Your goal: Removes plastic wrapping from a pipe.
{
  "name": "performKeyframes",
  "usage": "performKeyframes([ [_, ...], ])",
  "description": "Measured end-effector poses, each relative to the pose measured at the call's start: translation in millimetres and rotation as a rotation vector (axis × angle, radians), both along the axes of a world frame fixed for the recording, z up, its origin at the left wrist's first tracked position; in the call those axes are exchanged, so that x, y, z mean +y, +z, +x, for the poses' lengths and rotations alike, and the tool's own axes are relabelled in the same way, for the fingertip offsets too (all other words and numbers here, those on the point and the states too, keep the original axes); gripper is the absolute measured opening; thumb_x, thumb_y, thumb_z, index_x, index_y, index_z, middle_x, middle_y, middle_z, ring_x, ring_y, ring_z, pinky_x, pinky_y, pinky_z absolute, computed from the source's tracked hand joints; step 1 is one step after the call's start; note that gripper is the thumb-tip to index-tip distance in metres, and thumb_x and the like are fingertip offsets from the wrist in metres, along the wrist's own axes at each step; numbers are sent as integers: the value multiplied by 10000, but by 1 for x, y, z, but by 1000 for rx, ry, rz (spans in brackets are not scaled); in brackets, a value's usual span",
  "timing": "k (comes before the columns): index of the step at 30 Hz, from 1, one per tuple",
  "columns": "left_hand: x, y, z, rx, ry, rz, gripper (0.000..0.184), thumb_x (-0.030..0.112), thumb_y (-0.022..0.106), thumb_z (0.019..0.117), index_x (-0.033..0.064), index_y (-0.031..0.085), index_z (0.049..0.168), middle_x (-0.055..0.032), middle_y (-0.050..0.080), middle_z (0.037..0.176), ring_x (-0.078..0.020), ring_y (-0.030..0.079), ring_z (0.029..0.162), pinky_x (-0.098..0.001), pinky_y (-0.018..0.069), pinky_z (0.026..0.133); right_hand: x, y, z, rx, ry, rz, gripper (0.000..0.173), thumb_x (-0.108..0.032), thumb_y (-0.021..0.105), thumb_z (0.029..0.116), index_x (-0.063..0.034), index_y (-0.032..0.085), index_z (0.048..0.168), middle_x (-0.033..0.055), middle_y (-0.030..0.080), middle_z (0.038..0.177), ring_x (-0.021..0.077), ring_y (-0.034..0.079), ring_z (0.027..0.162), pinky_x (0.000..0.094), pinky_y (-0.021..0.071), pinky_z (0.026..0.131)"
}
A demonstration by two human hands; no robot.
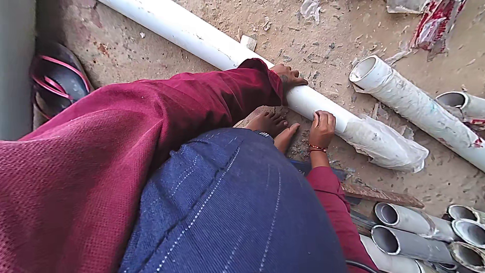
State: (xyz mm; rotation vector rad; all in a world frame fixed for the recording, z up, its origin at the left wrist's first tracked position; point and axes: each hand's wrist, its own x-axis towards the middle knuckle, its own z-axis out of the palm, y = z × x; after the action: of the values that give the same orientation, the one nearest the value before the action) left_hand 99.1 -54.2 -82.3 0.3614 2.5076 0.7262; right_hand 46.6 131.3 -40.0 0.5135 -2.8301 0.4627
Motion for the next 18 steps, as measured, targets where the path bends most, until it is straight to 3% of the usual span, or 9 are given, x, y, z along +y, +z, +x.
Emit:
performKeyframes([
  [3, 3, -5, 13, 6, -107, -40, 432, 195, 330, 1114, 117, 502, 1503, -107, 487, 1580, -307, 460, 1460, -528, 375, 1169, 1, -4, -2, -16, 7, 6, 199, -29, 548, 1035, 97, 701, 1016, 278, 719, 1033, 430, 704, 1032, 453, 561, 933],
  [6, 4, -6, 13, 2, -107, -40, 427, 190, 340, 1112, 126, 512, 1497, -103, 490, 1579, -309, 463, 1458, -538, 386, 1158, 1, -2, -3, -51, 25, 32, 193, -8, 529, 1033, 104, 686, 1027, 291, 709, 1041, 453, 695, 1035, 471, 555, 939],
  [10, 2, -1, 13, -1, -101, -39, 433, 218, 323, 1120, 107, 515, 1492, -109, 499, 1571, -316, 467, 1453, -534, 381, 1159, 16, -6, 19, -260, 67, 145, 226, 27, 517, 1013, 143, 671, 1129, 334, 682, 1130, 506, 659, 1108, 545, 529, 981],
  [13, 2, -2, 13, -5, -104, -28, 449, 228, 297, 1125, 108, 505, 1505, -107, 487, 1582, -310, 460, 1461, -535, 371, 1168, 33, -3, 38, -512, -191, 195, 293, -17, 462, 1060, 148, 652, 1211, 349, 646, 1244, 489, 615, 1222, 536, 470, 1075],
  [16, 2, -6, 14, 25, 23, 53, 458, 288, 326, 1129, 100, 524, 1497, -122, 524, 1550, -310, 496, 1431, -523, 371, 1166, 45, 3, 47, -493, -442, 99, 310, -99, 499, 1078, 120, 691, 1184, 332, 681, 1204, 472, 662, 1151, 550, 485, 1037],
  [17, 0, 6, 6, -11, 103, 91, 477, 343, 402, 1118, 107, 512, 1517, -132, 532, 1542, -306, 512, 1416, -502, 380, 1161, 44, 9, 47, -461, -467, 78, 292, -114, 539, 1063, 115, 704, 1140, 319, 697, 1162, 449, 683, 1102, 527, 502, 1004],
  [18, -9, 38, -14, -147, 85, 53, 540, 362, 471, 1100, 141, 404, 1588, -123, 460, 1599, -290, 466, 1451, -479, 377, 1155, 40, 17, 43, -441, -491, 69, 270, -119, 582, 1039, 110, 707, 1109, 302, 705, 1129, 414, 699, 1049, 491, 521, 966],
])
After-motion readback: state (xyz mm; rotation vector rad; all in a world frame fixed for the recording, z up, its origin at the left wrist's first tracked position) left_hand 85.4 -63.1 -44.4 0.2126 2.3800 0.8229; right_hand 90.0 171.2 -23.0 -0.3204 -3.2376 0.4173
